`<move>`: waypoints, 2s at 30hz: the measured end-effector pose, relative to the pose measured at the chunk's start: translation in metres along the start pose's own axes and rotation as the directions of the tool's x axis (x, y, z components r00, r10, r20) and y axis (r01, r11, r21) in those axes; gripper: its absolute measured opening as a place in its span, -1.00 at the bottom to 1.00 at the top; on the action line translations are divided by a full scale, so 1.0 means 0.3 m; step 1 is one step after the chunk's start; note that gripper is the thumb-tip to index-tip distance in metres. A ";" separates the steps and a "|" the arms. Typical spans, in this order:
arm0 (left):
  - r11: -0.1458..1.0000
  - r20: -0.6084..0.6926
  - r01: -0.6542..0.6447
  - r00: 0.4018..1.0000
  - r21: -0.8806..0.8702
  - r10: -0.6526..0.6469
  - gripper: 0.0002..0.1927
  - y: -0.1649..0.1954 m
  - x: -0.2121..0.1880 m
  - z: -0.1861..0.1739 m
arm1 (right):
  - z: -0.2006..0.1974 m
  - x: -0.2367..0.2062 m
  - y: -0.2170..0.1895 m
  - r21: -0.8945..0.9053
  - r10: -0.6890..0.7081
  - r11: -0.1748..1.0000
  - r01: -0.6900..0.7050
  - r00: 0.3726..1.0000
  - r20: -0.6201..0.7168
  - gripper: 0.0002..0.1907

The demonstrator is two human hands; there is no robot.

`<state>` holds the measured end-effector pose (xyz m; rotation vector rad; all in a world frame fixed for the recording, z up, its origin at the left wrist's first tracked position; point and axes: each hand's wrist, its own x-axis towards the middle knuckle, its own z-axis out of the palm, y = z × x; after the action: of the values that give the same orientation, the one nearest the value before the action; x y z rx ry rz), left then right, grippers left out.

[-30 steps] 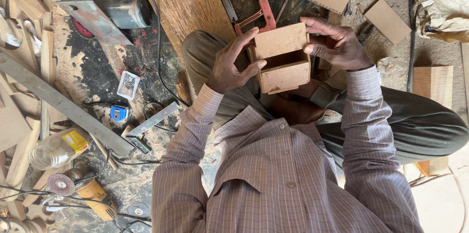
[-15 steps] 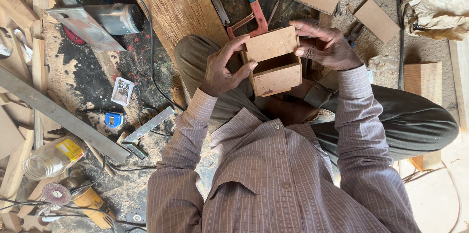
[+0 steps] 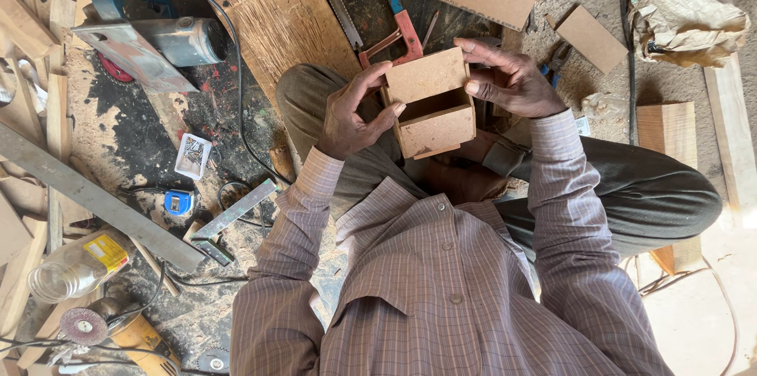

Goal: The person is assembling small wooden boxes. They measure and mark a piece of wood, cut it with a jigsaw, and then fit it into a partially assembled box. They also use a pencil to mark the box.

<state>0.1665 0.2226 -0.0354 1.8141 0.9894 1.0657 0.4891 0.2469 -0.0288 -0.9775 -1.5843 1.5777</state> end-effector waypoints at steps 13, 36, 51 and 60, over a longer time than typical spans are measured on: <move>1.000 -0.018 0.014 1.000 -0.020 -0.014 -0.34 0.030 0.013 -0.010 | 0.134 0.031 -0.003 -0.185 -0.104 0.981 0.050 0.949 -0.297 -0.49; 0.997 -0.061 0.003 0.998 -0.071 -0.007 -0.07 0.038 -0.024 0.003 | 0.190 0.045 0.007 -0.043 -0.099 0.995 0.090 0.925 -0.367 -0.50; 0.666 0.107 -0.266 0.957 0.697 0.271 -0.27 0.156 -0.054 0.117 | 0.186 0.047 0.004 -0.012 -0.067 0.998 0.067 0.926 -0.371 -0.53; 0.586 0.234 -0.269 0.963 0.765 0.136 -0.15 0.180 -0.012 0.144 | 0.170 0.041 0.031 0.018 -0.074 0.996 0.085 0.941 -0.330 -0.51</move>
<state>0.2168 0.1887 -0.0024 2.7535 1.3053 0.5978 0.4390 0.2329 -0.0401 -1.0821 -1.3444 1.3015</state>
